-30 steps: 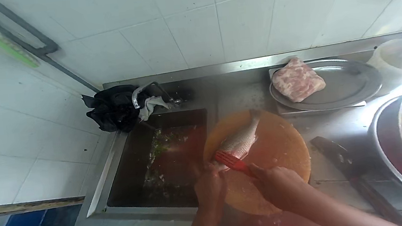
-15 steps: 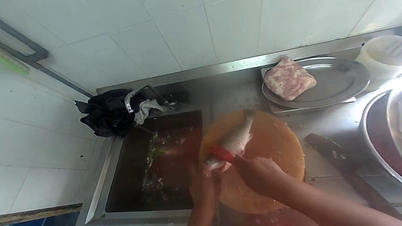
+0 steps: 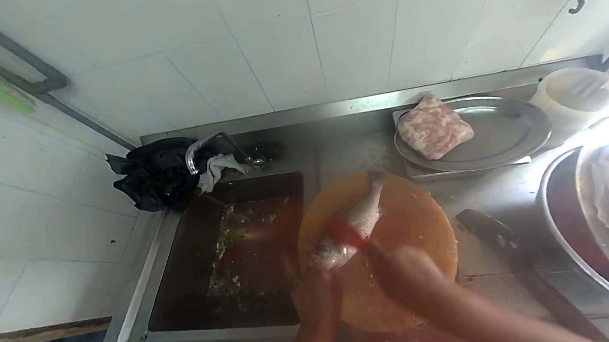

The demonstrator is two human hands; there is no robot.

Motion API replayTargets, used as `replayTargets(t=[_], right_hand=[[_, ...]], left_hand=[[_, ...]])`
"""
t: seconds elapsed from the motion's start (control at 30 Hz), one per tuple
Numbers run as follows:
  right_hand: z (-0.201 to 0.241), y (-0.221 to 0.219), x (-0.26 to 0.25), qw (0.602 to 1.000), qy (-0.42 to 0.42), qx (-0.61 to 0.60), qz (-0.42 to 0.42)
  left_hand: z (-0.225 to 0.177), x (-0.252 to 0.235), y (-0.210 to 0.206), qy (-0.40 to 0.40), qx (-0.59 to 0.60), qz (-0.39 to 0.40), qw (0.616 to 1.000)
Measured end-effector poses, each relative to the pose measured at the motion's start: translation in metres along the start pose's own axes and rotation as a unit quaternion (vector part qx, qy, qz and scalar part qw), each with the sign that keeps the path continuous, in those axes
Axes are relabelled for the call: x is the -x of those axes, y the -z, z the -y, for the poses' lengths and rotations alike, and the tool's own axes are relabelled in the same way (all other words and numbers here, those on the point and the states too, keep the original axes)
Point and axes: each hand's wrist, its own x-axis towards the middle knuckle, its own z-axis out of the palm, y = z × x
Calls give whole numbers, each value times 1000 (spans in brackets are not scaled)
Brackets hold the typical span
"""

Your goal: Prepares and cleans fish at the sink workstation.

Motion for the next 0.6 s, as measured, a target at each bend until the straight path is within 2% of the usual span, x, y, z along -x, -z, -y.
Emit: replayTargets(t=[0.07, 0.1, 0.2, 0.3, 0.37, 0.43, 0.53, 0.6], right_hand=[[6, 1, 11, 1000, 12, -1, 13], [-4, 7, 9, 1000, 1, -11, 6], [-21, 11, -13, 997, -66, -2, -31], [-1, 15, 1, 997, -74, 25, -6], [-17, 25, 8, 999, -47, 4, -18], [-50, 27, -5, 997, -52, -44, -37], [-63, -9, -22, 990, -52, -116, -53], [-39, -29, -4, 991, -14, -130, -10]], left_hand=[[3, 7, -11, -6, -4, -37, 999], [1, 10, -13, -3, -12, -25, 1000], [-1, 15, -16, -10, -24, -26, 999], [-6, 14, -12, 18, -39, -12, 999], [-4, 15, -18, 30, -47, -13, 998], [-2, 13, -18, 32, -37, 11, 999], [-6, 2, -4, 53, -13, 76, 996], [-2, -6, -4, 52, 4, 52, 997]])
